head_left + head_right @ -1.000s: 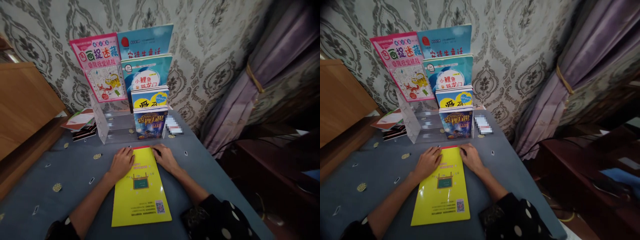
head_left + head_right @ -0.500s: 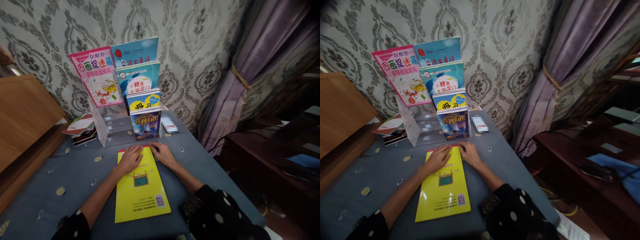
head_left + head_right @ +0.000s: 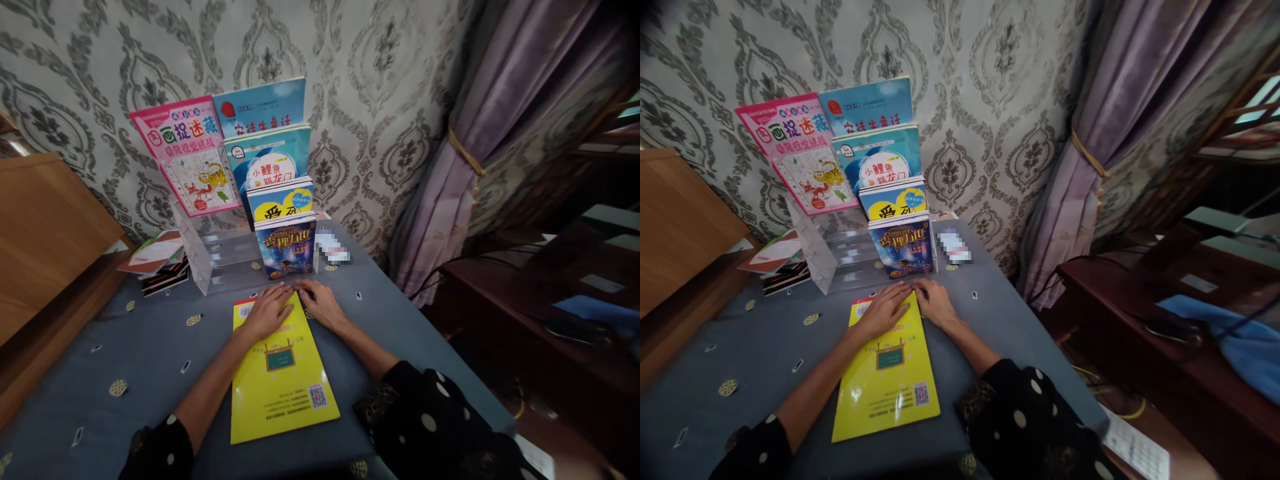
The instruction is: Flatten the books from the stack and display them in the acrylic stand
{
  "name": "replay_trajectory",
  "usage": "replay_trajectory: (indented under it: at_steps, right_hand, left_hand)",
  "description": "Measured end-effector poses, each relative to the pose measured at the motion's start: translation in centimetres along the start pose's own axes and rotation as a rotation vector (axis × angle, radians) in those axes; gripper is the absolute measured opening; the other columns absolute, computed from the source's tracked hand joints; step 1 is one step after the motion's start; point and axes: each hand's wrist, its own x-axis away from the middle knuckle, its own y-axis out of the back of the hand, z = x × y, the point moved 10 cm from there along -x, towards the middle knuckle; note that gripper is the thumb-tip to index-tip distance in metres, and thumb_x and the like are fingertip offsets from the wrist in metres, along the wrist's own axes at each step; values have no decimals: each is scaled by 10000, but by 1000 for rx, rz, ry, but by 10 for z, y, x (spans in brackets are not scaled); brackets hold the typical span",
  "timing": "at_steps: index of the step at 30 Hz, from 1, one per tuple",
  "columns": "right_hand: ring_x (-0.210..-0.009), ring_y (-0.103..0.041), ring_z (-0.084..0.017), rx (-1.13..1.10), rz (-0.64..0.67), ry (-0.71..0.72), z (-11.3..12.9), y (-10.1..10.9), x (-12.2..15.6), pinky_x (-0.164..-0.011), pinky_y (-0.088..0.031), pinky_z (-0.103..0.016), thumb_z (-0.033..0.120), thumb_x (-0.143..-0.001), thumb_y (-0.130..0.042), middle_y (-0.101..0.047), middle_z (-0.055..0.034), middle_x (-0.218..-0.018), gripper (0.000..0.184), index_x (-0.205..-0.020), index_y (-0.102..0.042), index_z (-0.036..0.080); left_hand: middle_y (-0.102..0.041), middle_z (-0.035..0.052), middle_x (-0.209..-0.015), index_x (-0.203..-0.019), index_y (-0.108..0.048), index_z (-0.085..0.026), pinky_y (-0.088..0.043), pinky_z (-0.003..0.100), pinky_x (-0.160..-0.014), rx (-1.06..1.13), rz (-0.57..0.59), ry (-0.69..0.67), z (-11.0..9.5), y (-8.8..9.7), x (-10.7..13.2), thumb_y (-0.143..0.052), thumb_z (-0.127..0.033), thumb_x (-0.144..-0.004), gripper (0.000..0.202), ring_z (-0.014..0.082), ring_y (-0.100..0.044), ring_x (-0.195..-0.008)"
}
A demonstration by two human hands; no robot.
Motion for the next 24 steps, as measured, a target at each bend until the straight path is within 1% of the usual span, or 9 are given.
replay_trajectory:
  at_steps: [2,6,8,11,13,16,20,22,24]
  right_hand:
    - [-1068,-662,-214,-9,5,14,2,-1,0,-939,-508,-343,136,-897,-478,-731,-91,-1134,325,-1165,-659,171]
    - [-1101,-631,-212,25,55,69,8,-7,2,-983,-475,-341,107,-887,-474,-721,-88,-1147,347,-1185,-646,155]
    - [-1102,-623,-215,75,77,59,7,-11,2,-983,-466,-338,107,-888,-474,-717,-92,-1146,341,-1175,-652,153]
    - [-1060,-627,-219,153,92,8,4,-13,2,-944,-471,-324,126,-897,-478,-721,-97,-1113,320,-1158,-662,150]
    - [-1041,-626,-222,185,102,-2,5,-13,2,-920,-471,-314,136,-905,-471,-723,-96,-1093,312,-1146,-668,152]
    - [-1046,-621,-221,202,113,8,9,-12,3,-922,-457,-302,137,-908,-460,-724,-89,-1079,314,-1134,-676,167]
    - [-1052,-618,-222,203,112,11,10,-9,4,-917,-453,-301,146,-909,-450,-721,-82,-1077,327,-1145,-674,185]
    - [-1054,-618,-218,208,113,17,12,-7,5,-914,-456,-301,148,-912,-443,-718,-82,-1085,334,-1155,-669,186]
    - [-1066,-619,-222,242,113,23,16,-6,5,-927,-454,-317,161,-918,-445,-714,-91,-1098,328,-1156,-669,182]
  left_hand:
    - [-532,97,-1440,-1392,-501,-169,-347,430,-1119,-1,-8,0,0,1,0,-421,-319,-1007,422,239,-399,-1397]
    - [-551,112,-1419,-1364,-528,-143,-361,437,-1116,-5,-46,-3,-1,2,1,-444,-313,-997,413,249,-409,-1389]
    - [-576,107,-1393,-1337,-558,-153,-378,448,-1106,-10,-77,-4,0,3,1,-444,-304,-995,391,255,-428,-1375]
    - [-629,91,-1329,-1279,-610,-182,-423,454,-1069,-13,-127,7,2,6,4,-431,-283,-996,350,259,-475,-1338]
    - [-658,89,-1284,-1238,-638,-186,-447,449,-1045,-23,-158,15,4,10,8,-424,-260,-995,332,256,-509,-1306]
    - [-683,85,-1240,-1188,-667,-188,-457,458,-1034,-57,-196,43,13,15,21,-431,-228,-987,313,256,-542,-1271]
    - [-689,71,-1229,-1145,-685,-188,-459,465,-1022,-120,-220,155,36,25,48,-469,-198,-967,280,268,-556,-1242]
    - [-684,69,-1225,-1129,-688,-192,-467,444,-1006,-146,-227,212,44,32,60,-482,-183,-959,267,264,-566,-1214]
    - [-685,74,-1178,-1097,-691,-195,-489,410,-957,-162,-227,260,47,37,68,-486,-172,-956,250,249,-596,-1135]
